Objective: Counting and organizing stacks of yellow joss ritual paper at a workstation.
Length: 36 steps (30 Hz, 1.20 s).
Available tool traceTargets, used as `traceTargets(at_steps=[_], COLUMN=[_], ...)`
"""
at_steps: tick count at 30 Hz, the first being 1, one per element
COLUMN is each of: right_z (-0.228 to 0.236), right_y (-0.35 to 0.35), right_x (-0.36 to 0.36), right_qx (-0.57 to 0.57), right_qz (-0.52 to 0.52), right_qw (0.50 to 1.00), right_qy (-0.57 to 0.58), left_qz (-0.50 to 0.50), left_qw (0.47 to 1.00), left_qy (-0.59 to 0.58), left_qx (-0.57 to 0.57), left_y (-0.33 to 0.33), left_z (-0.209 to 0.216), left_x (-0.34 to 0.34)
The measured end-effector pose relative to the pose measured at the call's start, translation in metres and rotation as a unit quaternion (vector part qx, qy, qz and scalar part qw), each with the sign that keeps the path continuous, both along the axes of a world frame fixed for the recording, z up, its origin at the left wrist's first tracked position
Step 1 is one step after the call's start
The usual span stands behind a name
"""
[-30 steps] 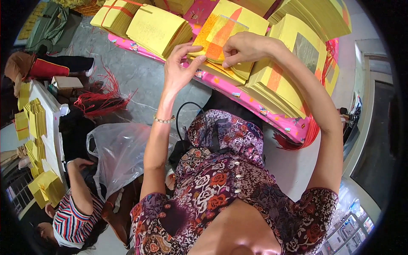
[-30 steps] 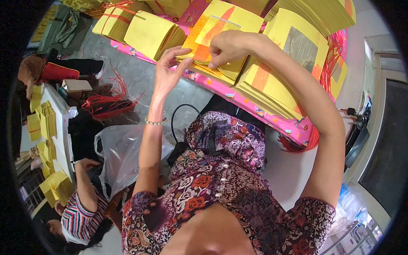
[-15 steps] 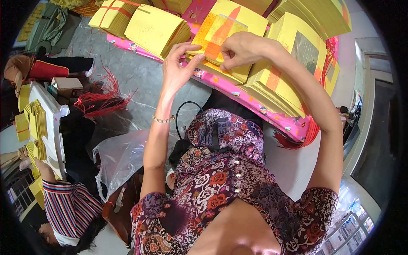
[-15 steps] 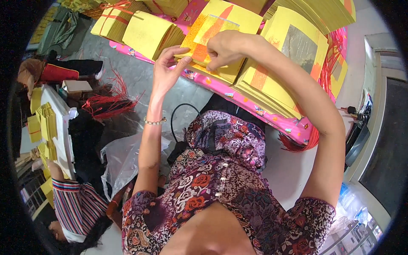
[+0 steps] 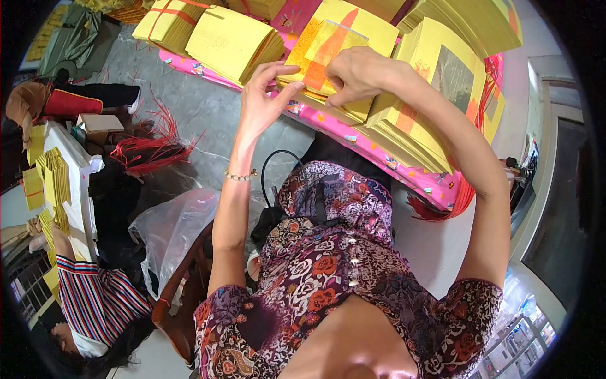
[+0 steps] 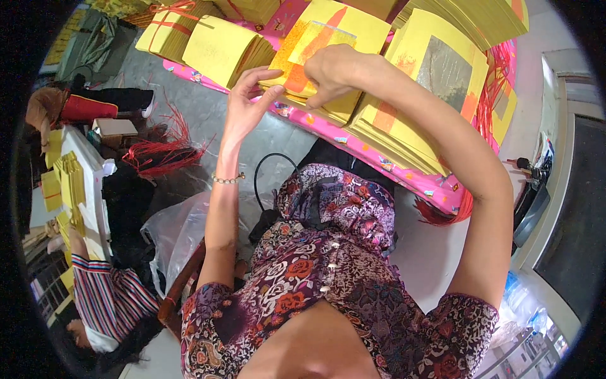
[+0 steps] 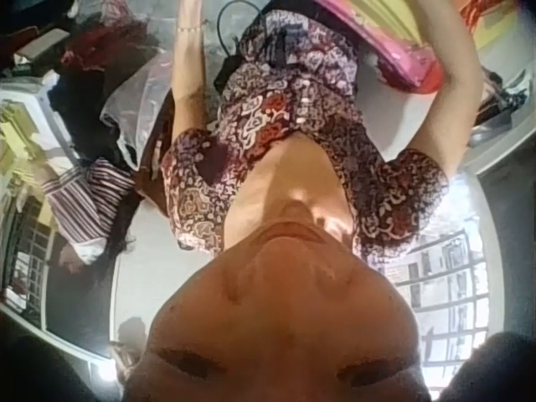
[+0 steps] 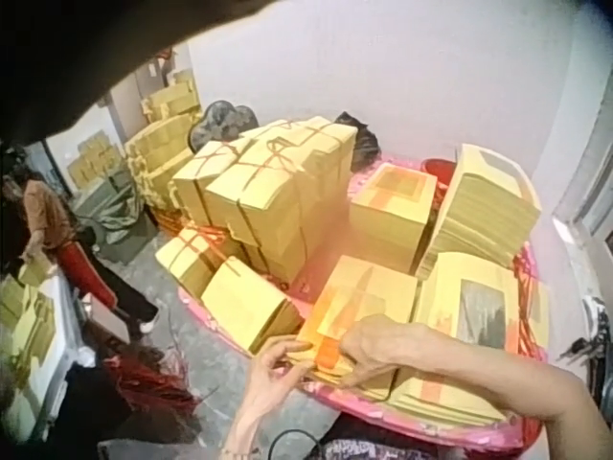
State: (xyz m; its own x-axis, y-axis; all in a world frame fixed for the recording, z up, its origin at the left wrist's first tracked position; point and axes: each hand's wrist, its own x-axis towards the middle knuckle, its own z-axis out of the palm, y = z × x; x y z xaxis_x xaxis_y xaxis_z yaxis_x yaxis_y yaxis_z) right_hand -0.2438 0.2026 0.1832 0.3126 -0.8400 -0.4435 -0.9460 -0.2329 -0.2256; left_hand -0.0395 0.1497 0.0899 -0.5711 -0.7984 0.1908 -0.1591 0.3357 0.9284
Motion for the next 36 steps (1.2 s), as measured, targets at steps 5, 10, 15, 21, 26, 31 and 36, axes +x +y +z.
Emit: traceTargets(at_steps=[5,10,15,21,26,31,36], right_z=[-0.001,0.005,0.006,0.007,0.009,0.004,0.002], right_y=[-0.004,-0.005,-0.004,-0.005,-0.004,-0.005,-0.004], right_x=[-0.003,-0.007,-0.009,-0.010,-0.011,-0.016,-0.018], right_qx=[0.012,0.040,0.044,0.056,0.074,0.091,0.091], right_qz=[0.002,-0.001,-0.017,-0.022,-0.026,-0.036,-0.040], right_qw=[1.000,0.998,0.997,0.996,0.995,0.991,0.990], right_qy=[-0.021,-0.038,-0.055,-0.059,-0.069,-0.088,-0.103], left_qz=[-0.035,-0.028,-0.009,-0.006,-0.005,-0.007,-0.005], left_qw=[0.999,0.999,1.000,1.000,1.000,1.000,0.999], left_qy=[0.014,0.002,-0.014,-0.003,-0.006,-0.001,0.001], left_qx=[0.030,0.035,0.022,0.028,0.024,0.028,0.035], left_y=[-0.003,-0.003,-0.003,-0.002,-0.002,-0.002,-0.002], left_z=[0.001,0.001,0.001,0.000,-0.001,-0.002,-0.003], left_x=[0.005,0.002,0.001,0.002,0.001,0.001,0.001])
